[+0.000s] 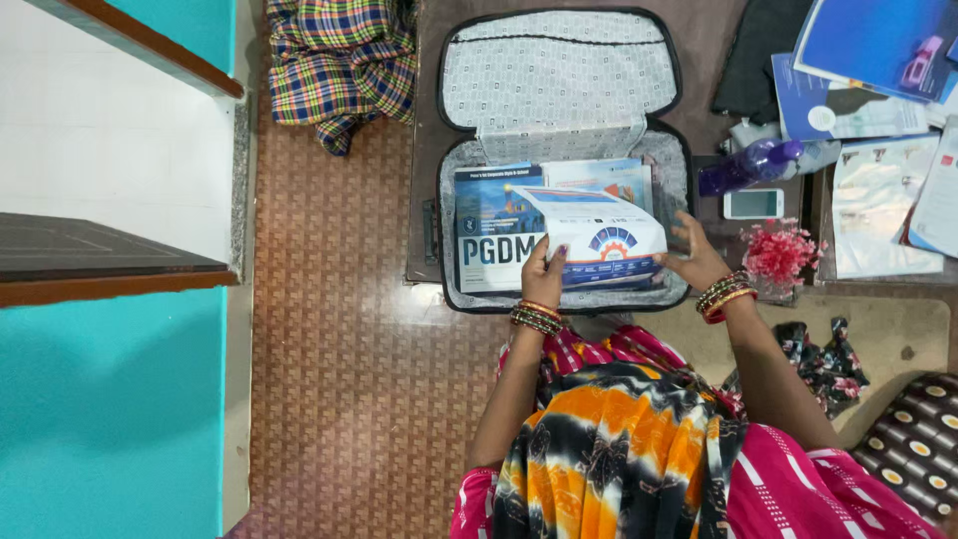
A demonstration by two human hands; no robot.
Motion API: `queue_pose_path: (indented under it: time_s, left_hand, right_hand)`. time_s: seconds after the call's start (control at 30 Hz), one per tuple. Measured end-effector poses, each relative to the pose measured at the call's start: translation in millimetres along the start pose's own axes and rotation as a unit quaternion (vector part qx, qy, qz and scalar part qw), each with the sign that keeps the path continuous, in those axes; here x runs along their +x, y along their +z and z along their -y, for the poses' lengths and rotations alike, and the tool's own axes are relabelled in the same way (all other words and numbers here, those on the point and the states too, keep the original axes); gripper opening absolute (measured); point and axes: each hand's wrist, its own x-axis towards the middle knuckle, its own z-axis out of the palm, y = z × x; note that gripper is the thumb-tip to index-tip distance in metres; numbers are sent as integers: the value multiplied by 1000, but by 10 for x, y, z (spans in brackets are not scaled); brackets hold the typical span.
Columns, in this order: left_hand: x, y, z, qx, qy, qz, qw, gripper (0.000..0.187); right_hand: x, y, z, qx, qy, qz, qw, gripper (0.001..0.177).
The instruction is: The person organizes and packs documents, brochures, and books into a suitcase, placing them into specific pockets and sections.
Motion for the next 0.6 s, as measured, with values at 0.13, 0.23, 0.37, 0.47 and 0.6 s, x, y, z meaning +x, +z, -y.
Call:
queue_pose_path:
  time_s: [0.13, 0.23, 0.37, 0.47, 0.6]
  left_hand:
    - [123, -48, 286, -60, -65, 35, 995, 39]
    - [260, -29, 312, -79, -105, 46, 990, 39]
    - [479, 23, 144, -99, -126, 36, 986, 40]
    - [650, 11, 169, -86, -112, 36, 989, 39]
    - [685, -150, 713, 8, -71, 46, 996, 37]
  right_hand:
    - [-392, 183, -372, 142, 142, 38, 979, 90]
    - [-566, 266, -348, 288, 231, 16, 929, 62]
    - [-506, 266, -176, 345, 189, -19, 919, 38]
    - [-357, 192, -160, 398, 136, -51, 906, 31]
    - [0, 307, -526, 335, 94, -90, 933, 28]
